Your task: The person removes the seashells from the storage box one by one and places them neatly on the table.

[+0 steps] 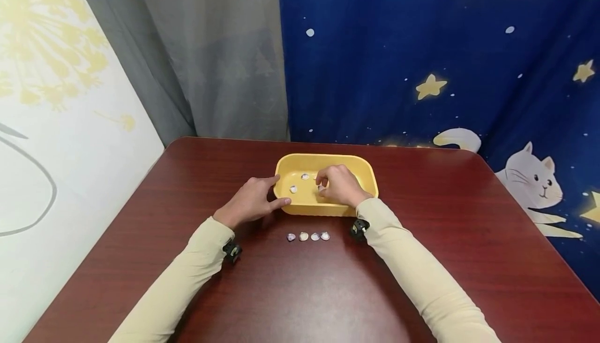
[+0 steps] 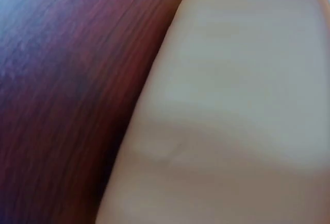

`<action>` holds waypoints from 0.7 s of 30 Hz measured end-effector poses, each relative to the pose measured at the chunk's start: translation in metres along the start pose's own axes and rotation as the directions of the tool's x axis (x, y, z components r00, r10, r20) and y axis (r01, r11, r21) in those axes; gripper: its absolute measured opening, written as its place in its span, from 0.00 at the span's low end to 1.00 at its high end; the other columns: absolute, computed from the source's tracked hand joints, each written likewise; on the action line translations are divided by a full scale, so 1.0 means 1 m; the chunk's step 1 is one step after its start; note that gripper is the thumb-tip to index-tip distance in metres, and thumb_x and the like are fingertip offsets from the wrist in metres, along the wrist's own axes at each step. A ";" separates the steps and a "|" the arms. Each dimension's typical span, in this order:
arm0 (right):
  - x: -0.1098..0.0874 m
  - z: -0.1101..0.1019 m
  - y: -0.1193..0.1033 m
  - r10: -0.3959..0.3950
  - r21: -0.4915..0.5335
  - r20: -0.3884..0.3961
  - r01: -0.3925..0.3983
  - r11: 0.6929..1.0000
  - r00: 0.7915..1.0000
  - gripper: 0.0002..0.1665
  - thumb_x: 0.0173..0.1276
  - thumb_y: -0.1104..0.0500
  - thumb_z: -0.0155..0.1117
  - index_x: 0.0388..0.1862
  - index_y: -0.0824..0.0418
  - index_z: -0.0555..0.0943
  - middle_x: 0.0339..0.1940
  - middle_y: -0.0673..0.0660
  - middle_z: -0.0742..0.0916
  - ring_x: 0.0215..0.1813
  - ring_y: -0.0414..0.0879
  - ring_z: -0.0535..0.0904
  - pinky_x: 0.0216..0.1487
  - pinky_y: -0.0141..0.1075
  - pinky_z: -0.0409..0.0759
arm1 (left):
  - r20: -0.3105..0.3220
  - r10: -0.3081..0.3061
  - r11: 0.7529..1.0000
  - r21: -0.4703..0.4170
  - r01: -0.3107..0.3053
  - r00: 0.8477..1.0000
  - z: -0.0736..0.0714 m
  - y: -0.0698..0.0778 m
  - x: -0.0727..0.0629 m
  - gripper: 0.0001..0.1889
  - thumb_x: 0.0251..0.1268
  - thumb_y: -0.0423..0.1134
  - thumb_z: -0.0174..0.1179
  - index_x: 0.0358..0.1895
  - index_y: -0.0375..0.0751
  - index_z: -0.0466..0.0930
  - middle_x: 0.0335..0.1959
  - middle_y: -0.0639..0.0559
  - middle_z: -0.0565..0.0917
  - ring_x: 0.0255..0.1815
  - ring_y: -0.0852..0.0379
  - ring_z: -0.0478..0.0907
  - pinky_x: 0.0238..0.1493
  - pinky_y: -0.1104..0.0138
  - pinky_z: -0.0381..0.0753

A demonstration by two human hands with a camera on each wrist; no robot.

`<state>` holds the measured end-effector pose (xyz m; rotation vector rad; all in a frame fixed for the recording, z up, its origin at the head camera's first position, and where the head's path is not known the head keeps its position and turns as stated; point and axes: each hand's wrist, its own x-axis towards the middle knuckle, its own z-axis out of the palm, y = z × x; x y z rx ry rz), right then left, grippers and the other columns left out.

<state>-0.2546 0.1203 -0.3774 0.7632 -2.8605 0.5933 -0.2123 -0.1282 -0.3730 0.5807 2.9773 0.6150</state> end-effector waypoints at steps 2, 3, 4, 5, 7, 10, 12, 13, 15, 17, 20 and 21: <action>-0.002 -0.002 0.000 -0.002 0.002 -0.002 0.002 1.000 1.000 0.06 0.52 0.64 0.73 0.31 0.56 0.88 0.28 0.50 0.88 0.36 0.45 0.81 0.39 0.38 0.80 | -0.002 0.003 1.000 0.000 -0.003 1.000 0.000 0.000 0.000 0.43 0.65 0.60 0.64 0.74 0.32 0.65 0.67 0.36 0.78 0.66 0.46 0.79 0.66 0.52 0.78; -0.002 -0.003 0.000 -0.002 0.004 -0.001 0.002 1.000 1.000 0.06 0.52 0.64 0.73 0.31 0.56 0.88 0.28 0.50 0.88 0.36 0.45 0.82 0.39 0.38 0.80 | -0.003 0.004 1.000 0.001 -0.004 1.000 0.000 0.000 0.000 0.43 0.65 0.60 0.64 0.74 0.32 0.66 0.68 0.37 0.77 0.66 0.46 0.79 0.66 0.52 0.78; -0.004 -0.004 0.000 -0.003 0.005 -0.002 0.003 1.000 1.000 0.06 0.52 0.64 0.74 0.30 0.56 0.88 0.28 0.50 0.88 0.36 0.45 0.82 0.39 0.38 0.80 | -0.004 0.006 1.000 0.000 -0.006 1.000 0.000 0.000 0.000 0.43 0.65 0.60 0.64 0.74 0.32 0.66 0.68 0.36 0.77 0.66 0.46 0.78 0.66 0.52 0.78; -0.005 -0.005 0.000 -0.004 0.006 -0.002 0.004 1.000 1.000 0.06 0.52 0.64 0.74 0.29 0.55 0.88 0.28 0.49 0.88 0.36 0.45 0.82 0.40 0.38 0.80 | -0.005 0.006 1.000 0.000 -0.006 1.000 0.000 0.000 0.000 0.43 0.65 0.60 0.64 0.74 0.32 0.66 0.68 0.36 0.77 0.66 0.46 0.78 0.66 0.52 0.78; -0.007 -0.007 -0.001 -0.008 0.012 -0.004 0.008 1.000 1.000 0.06 0.51 0.63 0.75 0.29 0.55 0.87 0.28 0.49 0.88 0.36 0.45 0.82 0.40 0.39 0.80 | -0.004 0.003 1.000 -0.001 -0.003 1.000 0.000 0.000 0.000 0.43 0.65 0.60 0.64 0.74 0.32 0.66 0.68 0.37 0.77 0.67 0.46 0.78 0.67 0.52 0.78; -0.010 -0.010 -0.002 -0.018 0.014 -0.014 0.018 1.000 1.000 0.07 0.51 0.63 0.77 0.29 0.55 0.87 0.28 0.50 0.88 0.36 0.45 0.82 0.40 0.39 0.80 | 0.002 -0.003 1.000 0.002 0.003 1.000 -0.001 0.001 -0.001 0.44 0.65 0.60 0.64 0.74 0.33 0.65 0.68 0.37 0.77 0.67 0.46 0.78 0.67 0.52 0.78; -0.013 -0.012 -0.002 -0.025 0.014 -0.023 0.025 1.000 0.999 0.08 0.51 0.63 0.77 0.30 0.55 0.88 0.29 0.50 0.88 0.36 0.45 0.82 0.40 0.39 0.80 | 0.010 -0.008 1.000 0.002 0.008 1.000 -0.002 0.002 -0.001 0.44 0.65 0.60 0.64 0.75 0.33 0.64 0.68 0.37 0.77 0.67 0.46 0.78 0.67 0.52 0.78; -0.014 -0.013 -0.003 -0.028 0.013 -0.028 0.028 1.000 0.999 0.08 0.51 0.63 0.78 0.31 0.55 0.88 0.29 0.50 0.88 0.36 0.45 0.82 0.40 0.39 0.80 | 0.014 -0.010 1.000 0.003 0.010 1.000 -0.002 0.002 -0.001 0.44 0.65 0.60 0.64 0.75 0.33 0.64 0.68 0.37 0.77 0.66 0.46 0.78 0.67 0.52 0.78; -0.016 -0.015 -0.004 -0.035 0.010 -0.036 0.035 0.999 0.999 0.08 0.51 0.63 0.78 0.31 0.55 0.88 0.29 0.50 0.88 0.36 0.45 0.82 0.41 0.39 0.80 | 0.019 -0.013 1.000 0.004 0.013 1.000 -0.003 0.003 -0.002 0.44 0.65 0.60 0.64 0.75 0.33 0.64 0.68 0.36 0.77 0.65 0.47 0.79 0.66 0.52 0.78; -0.019 -0.017 -0.006 -0.040 0.009 -0.041 0.040 0.999 0.998 0.08 0.51 0.63 0.78 0.31 0.55 0.88 0.29 0.50 0.88 0.36 0.44 0.81 0.40 0.39 0.80 | 0.020 -0.010 1.000 0.008 0.010 1.000 -0.003 0.003 -0.002 0.44 0.65 0.60 0.64 0.75 0.33 0.64 0.67 0.36 0.78 0.65 0.47 0.79 0.66 0.52 0.79; -0.022 -0.020 -0.009 -0.052 0.006 -0.047 0.052 0.999 0.998 0.08 0.52 0.63 0.77 0.31 0.55 0.88 0.29 0.50 0.87 0.36 0.44 0.81 0.40 0.38 0.79 | 0.019 -0.002 1.000 0.014 0.001 1.000 -0.003 0.003 -0.002 0.44 0.65 0.60 0.64 0.74 0.33 0.64 0.65 0.36 0.79 0.63 0.48 0.80 0.65 0.53 0.79; -0.023 -0.020 -0.009 -0.056 0.005 -0.050 0.057 0.998 0.997 0.08 0.52 0.63 0.77 0.31 0.55 0.88 0.28 0.50 0.87 0.35 0.44 0.81 0.40 0.38 0.79 | 0.019 0.001 1.000 0.014 -0.002 1.000 -0.003 0.002 -0.002 0.44 0.65 0.60 0.64 0.74 0.33 0.64 0.65 0.35 0.79 0.63 0.48 0.80 0.65 0.53 0.79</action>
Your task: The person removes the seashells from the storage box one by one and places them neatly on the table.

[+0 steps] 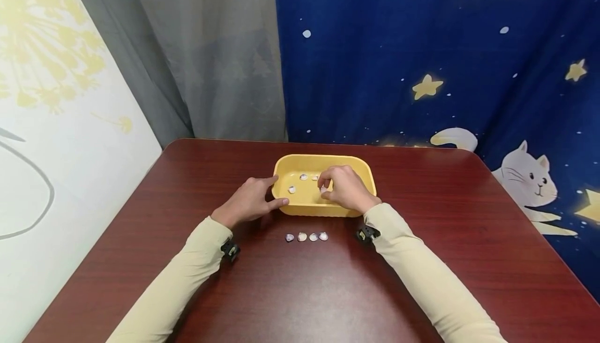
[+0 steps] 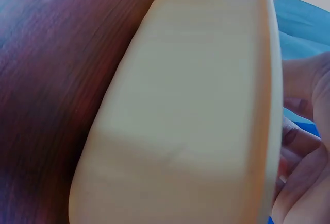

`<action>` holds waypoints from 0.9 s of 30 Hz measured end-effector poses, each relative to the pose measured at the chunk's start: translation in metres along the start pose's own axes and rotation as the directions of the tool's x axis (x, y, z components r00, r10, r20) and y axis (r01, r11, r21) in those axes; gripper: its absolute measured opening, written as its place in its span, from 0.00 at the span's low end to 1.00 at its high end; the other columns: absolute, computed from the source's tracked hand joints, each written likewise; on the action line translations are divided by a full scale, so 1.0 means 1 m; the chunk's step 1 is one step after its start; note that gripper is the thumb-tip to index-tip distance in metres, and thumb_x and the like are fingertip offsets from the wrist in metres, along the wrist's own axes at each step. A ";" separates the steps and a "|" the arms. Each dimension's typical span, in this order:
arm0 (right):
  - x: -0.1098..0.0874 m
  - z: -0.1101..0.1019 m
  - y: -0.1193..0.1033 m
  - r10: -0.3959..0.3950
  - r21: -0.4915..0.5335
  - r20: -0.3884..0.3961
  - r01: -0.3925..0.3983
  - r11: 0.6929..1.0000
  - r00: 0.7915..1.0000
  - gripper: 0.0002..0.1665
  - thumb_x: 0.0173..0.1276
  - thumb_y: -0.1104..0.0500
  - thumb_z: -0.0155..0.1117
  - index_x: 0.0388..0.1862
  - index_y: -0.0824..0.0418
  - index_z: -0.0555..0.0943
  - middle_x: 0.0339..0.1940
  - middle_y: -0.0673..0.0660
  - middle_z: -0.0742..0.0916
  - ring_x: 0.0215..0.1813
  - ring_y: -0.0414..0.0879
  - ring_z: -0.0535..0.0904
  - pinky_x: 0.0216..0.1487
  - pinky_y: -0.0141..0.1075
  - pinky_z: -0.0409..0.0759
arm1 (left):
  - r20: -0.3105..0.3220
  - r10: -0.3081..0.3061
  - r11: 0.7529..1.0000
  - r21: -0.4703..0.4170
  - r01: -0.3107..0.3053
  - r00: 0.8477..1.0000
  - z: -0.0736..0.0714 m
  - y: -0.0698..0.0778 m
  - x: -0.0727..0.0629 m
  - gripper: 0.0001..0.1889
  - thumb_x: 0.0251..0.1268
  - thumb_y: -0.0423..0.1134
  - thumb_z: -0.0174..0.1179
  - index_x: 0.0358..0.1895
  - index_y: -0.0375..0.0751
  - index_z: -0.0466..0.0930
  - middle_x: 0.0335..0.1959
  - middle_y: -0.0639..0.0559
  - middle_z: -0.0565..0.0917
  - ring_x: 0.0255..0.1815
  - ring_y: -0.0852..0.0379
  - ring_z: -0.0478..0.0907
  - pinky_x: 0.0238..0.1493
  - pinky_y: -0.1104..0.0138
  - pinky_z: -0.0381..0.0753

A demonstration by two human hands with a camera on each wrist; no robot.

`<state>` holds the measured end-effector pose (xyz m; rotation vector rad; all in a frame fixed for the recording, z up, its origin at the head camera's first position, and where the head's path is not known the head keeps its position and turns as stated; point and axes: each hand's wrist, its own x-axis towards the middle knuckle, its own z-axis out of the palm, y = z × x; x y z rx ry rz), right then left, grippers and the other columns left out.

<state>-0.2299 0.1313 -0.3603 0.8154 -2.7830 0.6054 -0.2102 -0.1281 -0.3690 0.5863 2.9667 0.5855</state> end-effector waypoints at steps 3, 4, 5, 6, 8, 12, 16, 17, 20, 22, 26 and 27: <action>-0.002 -0.001 -0.003 -0.013 0.005 -0.005 0.013 1.000 1.000 0.06 0.53 0.63 0.75 0.30 0.55 0.88 0.28 0.50 0.86 0.35 0.44 0.81 0.39 0.38 0.79 | 0.000 0.003 1.000 0.001 -0.003 1.000 0.000 -0.001 0.000 0.44 0.66 0.60 0.63 0.74 0.32 0.64 0.66 0.35 0.79 0.65 0.47 0.79 0.66 0.52 0.79; -0.003 -0.001 -0.004 -0.015 0.008 -0.005 0.015 1.000 1.000 0.05 0.54 0.63 0.75 0.30 0.55 0.88 0.28 0.50 0.86 0.35 0.44 0.81 0.39 0.38 0.79 | 0.001 0.003 1.000 0.001 -0.003 1.000 0.000 -0.001 0.000 0.44 0.66 0.60 0.63 0.74 0.32 0.64 0.66 0.35 0.78 0.65 0.47 0.79 0.66 0.52 0.79; -0.003 0.000 -0.004 -0.018 0.009 -0.005 0.018 1.000 1.000 0.05 0.54 0.63 0.75 0.30 0.55 0.88 0.28 0.50 0.86 0.35 0.44 0.81 0.39 0.37 0.79 | 0.001 0.004 1.000 0.000 -0.004 1.000 0.000 -0.001 0.000 0.43 0.66 0.60 0.63 0.74 0.32 0.64 0.67 0.35 0.78 0.65 0.46 0.79 0.66 0.52 0.79; -0.004 0.000 -0.005 -0.019 0.009 -0.005 0.019 1.000 1.000 0.05 0.54 0.63 0.75 0.30 0.55 0.88 0.28 0.50 0.86 0.35 0.44 0.80 0.39 0.37 0.79 | 0.000 0.005 1.000 -0.001 -0.005 1.000 0.000 -0.001 0.000 0.43 0.66 0.60 0.63 0.74 0.32 0.64 0.67 0.35 0.78 0.65 0.46 0.79 0.66 0.52 0.78; -0.005 0.001 -0.006 -0.019 0.006 -0.004 0.019 1.000 1.000 0.05 0.55 0.63 0.75 0.30 0.55 0.88 0.28 0.50 0.86 0.34 0.43 0.80 0.39 0.37 0.79 | -0.001 0.008 1.000 -0.002 -0.008 1.000 0.000 -0.001 0.001 0.43 0.66 0.59 0.63 0.74 0.32 0.64 0.67 0.35 0.78 0.65 0.46 0.79 0.66 0.52 0.79; -0.006 0.002 -0.006 -0.017 0.001 -0.003 0.017 1.000 1.000 0.05 0.54 0.62 0.76 0.30 0.54 0.88 0.28 0.49 0.86 0.34 0.43 0.80 0.39 0.37 0.79 | -0.005 0.013 1.000 -0.003 -0.013 1.000 0.001 -0.001 0.001 0.43 0.66 0.59 0.64 0.74 0.32 0.65 0.66 0.35 0.78 0.65 0.47 0.79 0.66 0.53 0.79; -0.008 0.004 -0.004 -0.021 0.007 -0.010 0.021 1.000 1.000 0.05 0.54 0.62 0.75 0.29 0.54 0.87 0.27 0.49 0.85 0.34 0.43 0.80 0.38 0.37 0.79 | -0.006 0.013 1.000 -0.007 -0.013 1.000 0.001 -0.001 0.001 0.43 0.66 0.59 0.64 0.74 0.31 0.65 0.67 0.35 0.78 0.65 0.47 0.79 0.66 0.52 0.79; -0.008 0.005 -0.004 -0.023 0.008 -0.014 0.023 1.000 1.000 0.05 0.54 0.62 0.75 0.29 0.54 0.87 0.27 0.49 0.85 0.34 0.43 0.80 0.38 0.36 0.79 | -0.007 0.012 1.000 -0.008 -0.012 1.000 0.001 -0.001 0.001 0.43 0.66 0.59 0.64 0.74 0.31 0.65 0.66 0.35 0.78 0.64 0.47 0.80 0.66 0.52 0.79; -0.009 0.005 -0.002 -0.031 0.015 -0.025 0.031 0.999 0.999 0.05 0.54 0.62 0.76 0.29 0.54 0.87 0.27 0.49 0.85 0.34 0.42 0.80 0.38 0.37 0.79 | -0.008 0.012 1.000 -0.012 -0.012 1.000 0.001 -0.001 0.001 0.43 0.66 0.59 0.64 0.74 0.31 0.64 0.67 0.35 0.78 0.65 0.47 0.79 0.66 0.52 0.79; -0.009 0.005 -0.001 -0.033 0.017 -0.030 0.034 0.999 0.999 0.06 0.54 0.62 0.76 0.29 0.54 0.87 0.27 0.48 0.85 0.34 0.42 0.80 0.38 0.37 0.79 | -0.007 0.009 1.000 -0.013 -0.009 1.000 0.001 -0.001 0.000 0.43 0.66 0.59 0.64 0.74 0.32 0.64 0.67 0.35 0.78 0.65 0.47 0.79 0.66 0.52 0.78; -0.010 0.004 -0.001 -0.037 0.023 -0.040 0.038 0.999 0.998 0.06 0.53 0.62 0.76 0.30 0.55 0.87 0.27 0.49 0.85 0.33 0.43 0.80 0.38 0.37 0.79 | -0.007 0.013 1.000 -0.013 -0.013 1.000 0.001 -0.001 0.001 0.43 0.66 0.59 0.64 0.74 0.32 0.64 0.67 0.35 0.77 0.65 0.46 0.79 0.66 0.52 0.78; -0.010 0.003 -0.001 -0.036 0.026 -0.043 0.037 0.999 0.998 0.06 0.53 0.62 0.76 0.30 0.55 0.87 0.27 0.49 0.85 0.33 0.43 0.80 0.38 0.37 0.79 | -0.006 0.012 1.000 -0.014 -0.012 1.000 0.001 -0.001 0.001 0.43 0.66 0.59 0.64 0.74 0.32 0.64 0.68 0.35 0.77 0.65 0.46 0.79 0.66 0.52 0.78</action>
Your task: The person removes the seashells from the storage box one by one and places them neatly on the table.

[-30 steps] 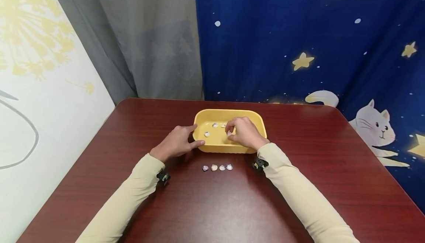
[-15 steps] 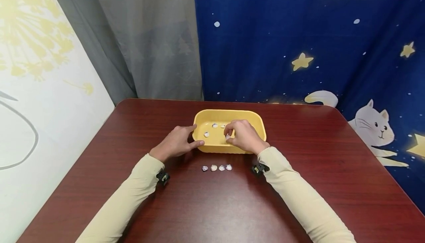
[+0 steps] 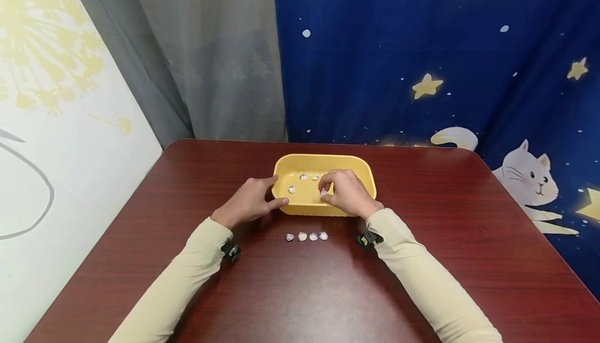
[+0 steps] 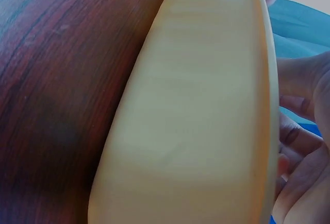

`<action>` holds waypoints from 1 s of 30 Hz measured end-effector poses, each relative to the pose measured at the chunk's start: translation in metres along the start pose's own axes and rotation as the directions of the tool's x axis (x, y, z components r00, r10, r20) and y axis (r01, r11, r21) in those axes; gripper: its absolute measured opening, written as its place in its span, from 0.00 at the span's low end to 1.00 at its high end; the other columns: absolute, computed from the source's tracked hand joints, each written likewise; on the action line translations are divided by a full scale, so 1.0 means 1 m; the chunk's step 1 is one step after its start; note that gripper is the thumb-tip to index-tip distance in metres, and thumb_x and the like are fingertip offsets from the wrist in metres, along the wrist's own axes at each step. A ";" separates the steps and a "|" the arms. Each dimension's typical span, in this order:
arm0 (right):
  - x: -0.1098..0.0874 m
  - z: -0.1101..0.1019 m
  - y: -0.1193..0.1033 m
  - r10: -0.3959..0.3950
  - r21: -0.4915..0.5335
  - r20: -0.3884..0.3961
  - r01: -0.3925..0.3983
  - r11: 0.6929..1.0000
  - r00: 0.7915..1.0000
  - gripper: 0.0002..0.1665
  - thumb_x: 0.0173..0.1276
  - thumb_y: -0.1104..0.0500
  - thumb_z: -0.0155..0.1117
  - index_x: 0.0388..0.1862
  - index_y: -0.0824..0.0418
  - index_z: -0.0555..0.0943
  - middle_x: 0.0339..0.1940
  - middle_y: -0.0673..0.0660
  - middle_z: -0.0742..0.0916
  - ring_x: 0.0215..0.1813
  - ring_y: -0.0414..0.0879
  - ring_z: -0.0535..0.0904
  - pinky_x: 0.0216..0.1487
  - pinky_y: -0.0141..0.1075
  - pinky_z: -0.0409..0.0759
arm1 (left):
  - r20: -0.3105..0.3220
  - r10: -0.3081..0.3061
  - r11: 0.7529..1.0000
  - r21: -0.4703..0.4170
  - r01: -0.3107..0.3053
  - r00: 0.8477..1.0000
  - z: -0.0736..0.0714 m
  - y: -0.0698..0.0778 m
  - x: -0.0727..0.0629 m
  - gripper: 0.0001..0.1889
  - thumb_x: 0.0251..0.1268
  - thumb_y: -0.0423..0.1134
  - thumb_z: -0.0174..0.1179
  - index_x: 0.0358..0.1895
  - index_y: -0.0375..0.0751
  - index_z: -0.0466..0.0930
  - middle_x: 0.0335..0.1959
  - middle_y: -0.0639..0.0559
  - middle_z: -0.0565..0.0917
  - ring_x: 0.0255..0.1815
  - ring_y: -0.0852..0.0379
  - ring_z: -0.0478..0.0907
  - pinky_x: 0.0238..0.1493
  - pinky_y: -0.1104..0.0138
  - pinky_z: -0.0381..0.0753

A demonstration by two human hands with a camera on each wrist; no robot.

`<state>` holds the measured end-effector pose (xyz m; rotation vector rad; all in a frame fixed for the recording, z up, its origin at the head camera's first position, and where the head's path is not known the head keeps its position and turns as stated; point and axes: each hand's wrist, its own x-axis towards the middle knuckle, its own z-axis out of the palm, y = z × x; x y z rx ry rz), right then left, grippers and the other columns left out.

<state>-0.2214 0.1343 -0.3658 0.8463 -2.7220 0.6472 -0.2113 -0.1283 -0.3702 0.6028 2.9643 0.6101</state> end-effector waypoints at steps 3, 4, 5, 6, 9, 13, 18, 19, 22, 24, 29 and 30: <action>-0.001 -0.001 0.000 0.007 0.006 -0.005 -0.007 1.000 1.000 0.06 0.53 0.62 0.77 0.30 0.55 0.87 0.28 0.49 0.85 0.33 0.43 0.80 0.38 0.37 0.78 | 0.002 -0.003 1.000 0.000 0.003 1.000 0.001 0.000 0.001 0.43 0.66 0.59 0.64 0.75 0.32 0.64 0.67 0.35 0.77 0.65 0.47 0.79 0.66 0.52 0.78; -0.001 -0.002 -0.001 0.009 0.006 -0.005 -0.009 1.000 1.000 0.07 0.53 0.62 0.77 0.30 0.55 0.87 0.28 0.50 0.85 0.33 0.44 0.80 0.38 0.38 0.78 | 0.004 -0.004 1.000 0.002 0.004 1.000 0.001 0.000 0.001 0.43 0.66 0.59 0.63 0.75 0.32 0.64 0.67 0.35 0.77 0.65 0.47 0.79 0.66 0.52 0.78; -0.001 -0.002 -0.001 0.012 0.007 -0.005 -0.012 1.000 1.000 0.07 0.53 0.62 0.78 0.30 0.55 0.87 0.28 0.50 0.86 0.34 0.44 0.80 0.38 0.38 0.78 | 0.005 -0.005 1.000 0.004 0.005 1.000 0.001 0.000 0.001 0.43 0.66 0.59 0.63 0.75 0.32 0.64 0.68 0.35 0.77 0.65 0.46 0.79 0.66 0.52 0.78; -0.001 -0.002 -0.001 0.015 0.009 -0.004 -0.015 1.000 1.000 0.07 0.53 0.62 0.78 0.30 0.55 0.87 0.28 0.50 0.86 0.34 0.44 0.80 0.38 0.38 0.78 | 0.006 -0.006 1.000 0.005 0.006 1.000 0.001 0.000 0.000 0.43 0.66 0.59 0.63 0.75 0.32 0.64 0.68 0.35 0.77 0.66 0.46 0.79 0.67 0.52 0.78; -0.002 -0.003 -0.003 0.017 0.004 -0.006 -0.017 1.000 1.000 0.06 0.54 0.62 0.78 0.30 0.55 0.87 0.28 0.50 0.86 0.34 0.44 0.80 0.37 0.38 0.78 | 0.007 -0.003 1.000 0.009 0.003 1.000 0.001 -0.001 0.000 0.43 0.67 0.59 0.63 0.75 0.32 0.64 0.68 0.36 0.77 0.66 0.46 0.78 0.67 0.52 0.78; -0.005 -0.005 -0.006 0.010 -0.002 -0.018 -0.010 1.000 1.000 0.06 0.53 0.62 0.77 0.30 0.54 0.87 0.28 0.49 0.86 0.34 0.44 0.81 0.38 0.38 0.79 | 0.002 0.001 1.000 0.010 -0.001 1.000 0.001 -0.001 0.000 0.43 0.66 0.59 0.63 0.75 0.32 0.64 0.68 0.35 0.77 0.66 0.47 0.79 0.66 0.52 0.78; -0.009 -0.007 -0.012 -0.015 0.012 -0.037 0.015 1.000 0.999 0.07 0.53 0.62 0.77 0.31 0.55 0.88 0.27 0.49 0.86 0.35 0.48 0.83 0.38 0.37 0.79 | -0.001 0.004 1.000 0.010 -0.004 1.000 0.002 -0.001 0.000 0.43 0.66 0.59 0.63 0.75 0.32 0.64 0.68 0.35 0.77 0.65 0.47 0.79 0.66 0.53 0.79; -0.009 -0.008 -0.014 -0.021 0.017 -0.042 0.022 1.000 0.999 0.07 0.53 0.62 0.77 0.31 0.55 0.88 0.27 0.49 0.86 0.35 0.48 0.84 0.38 0.37 0.78 | -0.001 0.003 1.000 0.010 -0.003 1.000 0.002 -0.001 0.000 0.43 0.66 0.59 0.63 0.75 0.32 0.64 0.67 0.35 0.77 0.64 0.48 0.79 0.66 0.53 0.79; -0.011 -0.009 -0.018 -0.041 0.026 -0.061 0.042 0.999 0.997 0.07 0.53 0.62 0.78 0.31 0.55 0.88 0.27 0.49 0.86 0.34 0.48 0.84 0.37 0.37 0.78 | 0.001 0.001 1.000 0.007 -0.001 1.000 0.001 0.000 0.000 0.43 0.66 0.59 0.63 0.75 0.32 0.63 0.68 0.36 0.77 0.65 0.48 0.79 0.66 0.53 0.79; -0.012 -0.010 -0.021 -0.055 0.027 -0.070 0.057 0.998 0.996 0.07 0.53 0.62 0.78 0.31 0.56 0.88 0.27 0.49 0.86 0.33 0.46 0.83 0.37 0.37 0.79 | 0.002 -0.001 1.000 0.004 0.001 1.000 0.001 0.000 0.000 0.43 0.66 0.59 0.63 0.75 0.32 0.63 0.68 0.36 0.77 0.65 0.48 0.79 0.66 0.53 0.78; -0.014 -0.009 -0.028 -0.097 0.017 -0.068 0.098 0.995 0.993 0.06 0.55 0.63 0.77 0.31 0.56 0.88 0.27 0.49 0.86 0.34 0.44 0.83 0.39 0.38 0.80 | -0.002 0.000 1.000 0.007 0.000 1.000 0.001 0.000 0.001 0.43 0.66 0.59 0.63 0.75 0.32 0.64 0.68 0.36 0.77 0.65 0.47 0.79 0.66 0.53 0.78; -0.015 -0.009 -0.029 -0.105 0.017 -0.064 0.106 0.994 0.992 0.06 0.55 0.63 0.77 0.31 0.56 0.88 0.27 0.48 0.86 0.34 0.44 0.83 0.39 0.38 0.80 | -0.004 0.002 1.000 0.009 -0.002 1.000 0.001 0.000 0.001 0.43 0.66 0.59 0.63 0.75 0.32 0.64 0.68 0.36 0.77 0.65 0.47 0.79 0.66 0.53 0.78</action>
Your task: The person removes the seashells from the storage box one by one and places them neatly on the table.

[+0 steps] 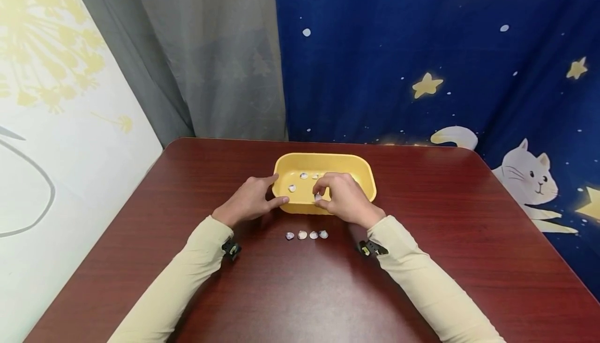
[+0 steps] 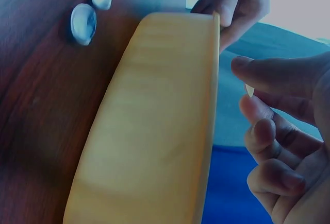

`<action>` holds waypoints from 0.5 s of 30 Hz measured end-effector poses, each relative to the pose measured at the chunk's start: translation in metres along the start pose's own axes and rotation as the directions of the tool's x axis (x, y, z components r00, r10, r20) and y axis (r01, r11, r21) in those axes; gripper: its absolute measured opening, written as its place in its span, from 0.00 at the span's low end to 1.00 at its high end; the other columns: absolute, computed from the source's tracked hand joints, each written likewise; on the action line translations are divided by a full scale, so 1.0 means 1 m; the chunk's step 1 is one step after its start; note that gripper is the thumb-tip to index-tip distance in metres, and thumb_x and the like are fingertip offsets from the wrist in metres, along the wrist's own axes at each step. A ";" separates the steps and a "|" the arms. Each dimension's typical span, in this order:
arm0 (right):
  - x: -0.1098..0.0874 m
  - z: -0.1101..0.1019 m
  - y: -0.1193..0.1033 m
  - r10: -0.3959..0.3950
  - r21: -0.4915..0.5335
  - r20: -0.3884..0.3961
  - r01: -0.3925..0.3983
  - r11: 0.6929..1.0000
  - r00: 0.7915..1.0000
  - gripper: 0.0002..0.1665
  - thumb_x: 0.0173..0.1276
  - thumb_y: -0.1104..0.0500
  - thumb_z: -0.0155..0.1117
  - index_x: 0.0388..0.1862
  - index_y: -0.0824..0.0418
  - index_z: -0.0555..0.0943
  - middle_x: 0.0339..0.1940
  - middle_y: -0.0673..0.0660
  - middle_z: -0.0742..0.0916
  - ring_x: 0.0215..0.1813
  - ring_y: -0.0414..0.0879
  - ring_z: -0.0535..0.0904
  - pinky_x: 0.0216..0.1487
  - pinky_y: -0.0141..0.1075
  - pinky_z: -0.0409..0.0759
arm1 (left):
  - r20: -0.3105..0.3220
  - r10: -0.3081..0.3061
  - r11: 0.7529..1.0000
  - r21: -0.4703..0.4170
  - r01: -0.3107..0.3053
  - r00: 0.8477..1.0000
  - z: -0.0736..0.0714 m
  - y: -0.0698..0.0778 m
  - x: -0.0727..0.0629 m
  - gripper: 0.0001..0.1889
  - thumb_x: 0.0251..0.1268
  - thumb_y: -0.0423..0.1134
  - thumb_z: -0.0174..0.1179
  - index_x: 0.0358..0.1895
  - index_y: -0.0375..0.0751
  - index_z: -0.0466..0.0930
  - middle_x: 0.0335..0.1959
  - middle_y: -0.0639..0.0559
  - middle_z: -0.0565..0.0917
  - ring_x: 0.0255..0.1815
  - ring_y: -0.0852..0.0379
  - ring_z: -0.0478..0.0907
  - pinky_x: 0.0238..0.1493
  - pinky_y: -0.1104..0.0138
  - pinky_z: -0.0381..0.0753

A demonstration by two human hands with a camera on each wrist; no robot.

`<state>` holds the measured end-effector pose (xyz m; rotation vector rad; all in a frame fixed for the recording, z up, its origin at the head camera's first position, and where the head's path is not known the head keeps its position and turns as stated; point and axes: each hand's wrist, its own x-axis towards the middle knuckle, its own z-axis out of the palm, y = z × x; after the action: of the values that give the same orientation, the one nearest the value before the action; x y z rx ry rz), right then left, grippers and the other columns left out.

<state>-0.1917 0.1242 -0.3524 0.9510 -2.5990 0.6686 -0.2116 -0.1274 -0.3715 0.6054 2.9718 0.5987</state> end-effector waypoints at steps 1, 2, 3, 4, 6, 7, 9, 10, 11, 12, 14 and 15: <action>0.000 0.000 -0.002 -0.010 0.001 0.005 0.010 1.000 1.000 0.06 0.55 0.63 0.76 0.31 0.55 0.87 0.27 0.48 0.87 0.34 0.43 0.83 0.39 0.38 0.80 | -0.002 0.002 1.000 0.001 -0.002 1.000 0.000 0.000 0.000 0.43 0.67 0.59 0.63 0.74 0.32 0.64 0.68 0.35 0.77 0.64 0.47 0.79 0.66 0.52 0.78; 0.000 0.001 -0.003 -0.022 0.003 0.012 0.022 1.000 1.000 0.05 0.55 0.63 0.76 0.31 0.55 0.87 0.27 0.48 0.87 0.34 0.43 0.83 0.40 0.38 0.80 | -0.005 0.003 1.000 0.003 -0.003 1.000 0.000 0.000 0.000 0.43 0.67 0.59 0.63 0.74 0.31 0.64 0.68 0.35 0.77 0.64 0.48 0.80 0.66 0.52 0.79; 0.000 0.002 -0.005 -0.037 0.011 0.020 0.037 0.999 0.999 0.05 0.55 0.63 0.76 0.31 0.56 0.87 0.28 0.48 0.87 0.34 0.43 0.84 0.40 0.38 0.80 | -0.007 0.006 1.000 0.004 -0.006 1.000 -0.001 0.000 0.000 0.43 0.67 0.58 0.63 0.74 0.31 0.64 0.67 0.35 0.77 0.63 0.48 0.80 0.66 0.52 0.79; 0.000 0.002 -0.007 -0.055 0.020 0.030 0.055 0.998 0.998 0.05 0.55 0.63 0.76 0.31 0.56 0.87 0.28 0.48 0.87 0.34 0.44 0.83 0.40 0.37 0.80 | -0.010 0.008 1.000 0.004 -0.008 1.000 0.000 -0.001 -0.001 0.42 0.67 0.58 0.63 0.74 0.31 0.65 0.67 0.35 0.78 0.63 0.48 0.80 0.65 0.52 0.79; -0.001 0.004 -0.010 -0.089 0.043 0.059 0.087 0.995 0.994 0.06 0.55 0.63 0.77 0.32 0.57 0.88 0.28 0.47 0.87 0.34 0.45 0.83 0.41 0.37 0.80 | -0.016 0.013 1.000 0.005 -0.013 1.000 0.000 -0.001 0.000 0.42 0.66 0.58 0.64 0.73 0.31 0.65 0.66 0.34 0.79 0.61 0.48 0.81 0.64 0.53 0.80; -0.001 0.005 -0.012 -0.108 0.054 0.074 0.104 0.993 0.991 0.06 0.55 0.63 0.77 0.32 0.57 0.88 0.29 0.47 0.87 0.35 0.45 0.83 0.41 0.36 0.81 | -0.020 0.016 1.000 0.007 -0.016 1.000 0.000 -0.001 0.000 0.42 0.66 0.58 0.64 0.73 0.31 0.66 0.65 0.34 0.79 0.60 0.48 0.82 0.64 0.53 0.80; -0.001 0.006 -0.015 -0.144 0.073 0.109 0.137 0.988 0.984 0.07 0.54 0.62 0.79 0.32 0.56 0.88 0.29 0.47 0.87 0.35 0.45 0.83 0.42 0.35 0.81 | -0.025 0.023 1.000 0.007 -0.023 0.999 0.000 -0.001 0.000 0.42 0.66 0.58 0.64 0.73 0.30 0.66 0.63 0.34 0.81 0.58 0.49 0.82 0.63 0.53 0.81; -0.002 0.007 -0.017 -0.159 0.081 0.125 0.150 0.985 0.979 0.07 0.54 0.62 0.79 0.32 0.56 0.88 0.29 0.47 0.86 0.35 0.44 0.83 0.42 0.34 0.81 | -0.027 0.026 1.000 0.007 -0.026 0.999 0.001 -0.001 0.000 0.42 0.66 0.58 0.64 0.73 0.30 0.66 0.63 0.34 0.81 0.57 0.49 0.83 0.62 0.54 0.81; -0.002 0.008 -0.018 -0.172 0.089 0.142 0.160 0.983 0.975 0.07 0.55 0.62 0.79 0.32 0.56 0.88 0.29 0.47 0.86 0.34 0.44 0.83 0.42 0.33 0.81 | -0.029 0.029 1.000 0.009 -0.028 0.999 0.001 -0.001 0.000 0.42 0.66 0.58 0.64 0.73 0.30 0.66 0.63 0.35 0.81 0.56 0.50 0.83 0.62 0.54 0.81; -0.002 0.009 -0.019 -0.186 0.094 0.157 0.172 0.981 0.970 0.07 0.55 0.63 0.78 0.33 0.56 0.88 0.29 0.47 0.86 0.34 0.43 0.82 0.41 0.32 0.80 | -0.031 0.031 0.999 0.009 -0.031 0.999 0.001 -0.001 0.000 0.42 0.66 0.58 0.64 0.73 0.30 0.66 0.63 0.35 0.81 0.56 0.50 0.83 0.62 0.54 0.81; -0.002 0.012 -0.021 -0.204 0.108 0.187 0.186 0.977 0.961 0.06 0.55 0.63 0.77 0.33 0.57 0.88 0.29 0.48 0.86 0.33 0.43 0.82 0.38 0.29 0.78 | -0.031 0.033 0.999 0.009 -0.033 0.999 0.001 -0.001 0.000 0.42 0.66 0.58 0.64 0.73 0.30 0.66 0.63 0.35 0.81 0.55 0.50 0.83 0.61 0.54 0.82; -0.003 0.014 -0.022 -0.212 0.114 0.199 0.192 0.975 0.957 0.06 0.55 0.64 0.77 0.33 0.57 0.88 0.29 0.48 0.86 0.32 0.43 0.81 0.36 0.28 0.77 | -0.030 0.034 0.999 0.009 -0.033 0.999 0.001 -0.001 0.000 0.42 0.66 0.58 0.64 0.73 0.30 0.66 0.62 0.35 0.81 0.55 0.50 0.83 0.61 0.54 0.82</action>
<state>-0.1764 0.1036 -0.3580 1.3643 -2.6155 0.6732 -0.2116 -0.1279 -0.3730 0.6539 2.9990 0.6033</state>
